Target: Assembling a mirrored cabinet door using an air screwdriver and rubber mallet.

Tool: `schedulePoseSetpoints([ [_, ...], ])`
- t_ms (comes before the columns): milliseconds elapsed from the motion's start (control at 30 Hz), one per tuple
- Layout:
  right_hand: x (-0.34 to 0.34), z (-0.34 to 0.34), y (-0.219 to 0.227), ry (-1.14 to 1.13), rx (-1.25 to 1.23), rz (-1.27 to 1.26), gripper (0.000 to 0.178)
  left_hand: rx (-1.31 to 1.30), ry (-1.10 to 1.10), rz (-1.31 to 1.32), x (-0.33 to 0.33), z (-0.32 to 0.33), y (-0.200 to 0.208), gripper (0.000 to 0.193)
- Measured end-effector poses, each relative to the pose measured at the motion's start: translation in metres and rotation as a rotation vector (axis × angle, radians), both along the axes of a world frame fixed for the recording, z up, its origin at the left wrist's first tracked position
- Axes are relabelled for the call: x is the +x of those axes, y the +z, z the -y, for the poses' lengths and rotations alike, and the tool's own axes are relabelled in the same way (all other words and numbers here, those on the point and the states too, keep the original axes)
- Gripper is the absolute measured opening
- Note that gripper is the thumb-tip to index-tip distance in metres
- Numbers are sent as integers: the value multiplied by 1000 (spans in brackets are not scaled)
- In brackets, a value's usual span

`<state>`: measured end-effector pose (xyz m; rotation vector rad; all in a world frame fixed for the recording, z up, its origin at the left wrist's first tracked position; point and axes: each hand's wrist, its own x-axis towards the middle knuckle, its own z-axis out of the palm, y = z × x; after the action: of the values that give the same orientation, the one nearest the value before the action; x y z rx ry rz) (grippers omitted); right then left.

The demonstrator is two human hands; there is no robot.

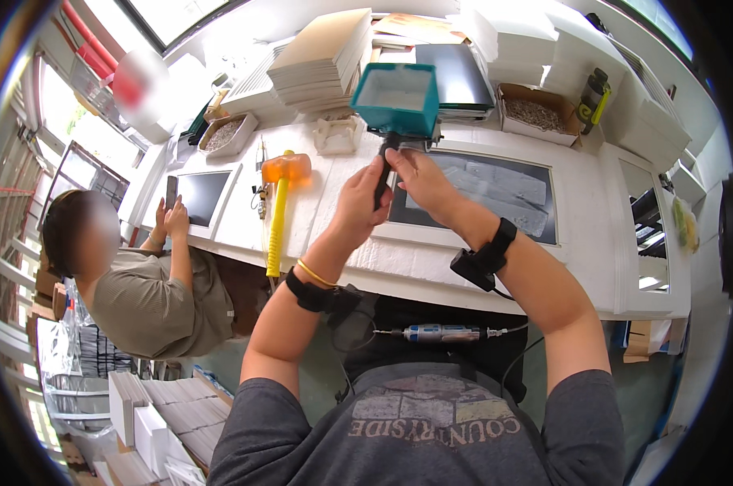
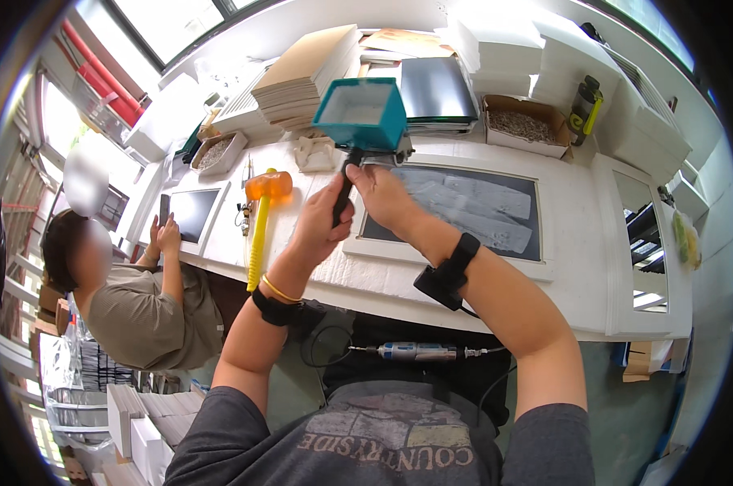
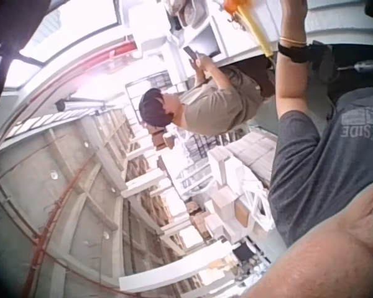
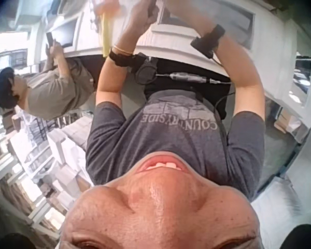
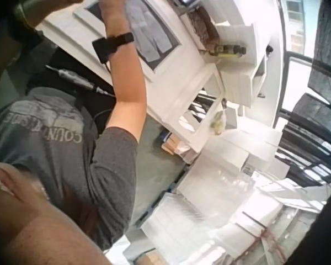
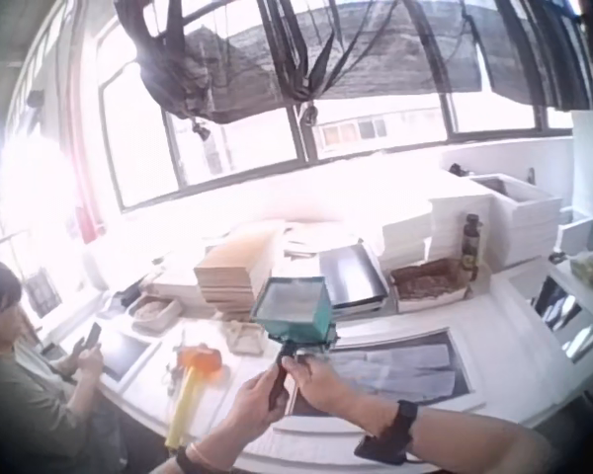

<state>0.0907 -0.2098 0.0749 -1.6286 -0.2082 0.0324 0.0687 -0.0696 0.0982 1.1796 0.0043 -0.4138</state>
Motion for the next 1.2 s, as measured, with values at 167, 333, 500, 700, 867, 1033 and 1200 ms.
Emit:
schedulePoseSetpoints([
  [167,-30,43,22,56,-113,124,35,23,22,20,24,-42,19,32],
  [333,-73,136,11,-25,-49,-53,23,40,92,32,75,-90,18,36],
  [500,-137,198,3,-255,26,-193,21,15,87,50,108,-119,7,23],
  [700,-188,258,-46,-605,102,-223,22,54,131,23,126,-123,-19,23],
  [867,-210,272,-74,-700,156,-251,22,68,108,14,121,-125,-26,24],
  [1033,-212,275,-82,-750,203,-225,22,122,102,-9,120,-128,-32,28],
  [1200,-210,269,-81,-790,101,-290,23,278,137,-51,123,-122,-28,40],
])
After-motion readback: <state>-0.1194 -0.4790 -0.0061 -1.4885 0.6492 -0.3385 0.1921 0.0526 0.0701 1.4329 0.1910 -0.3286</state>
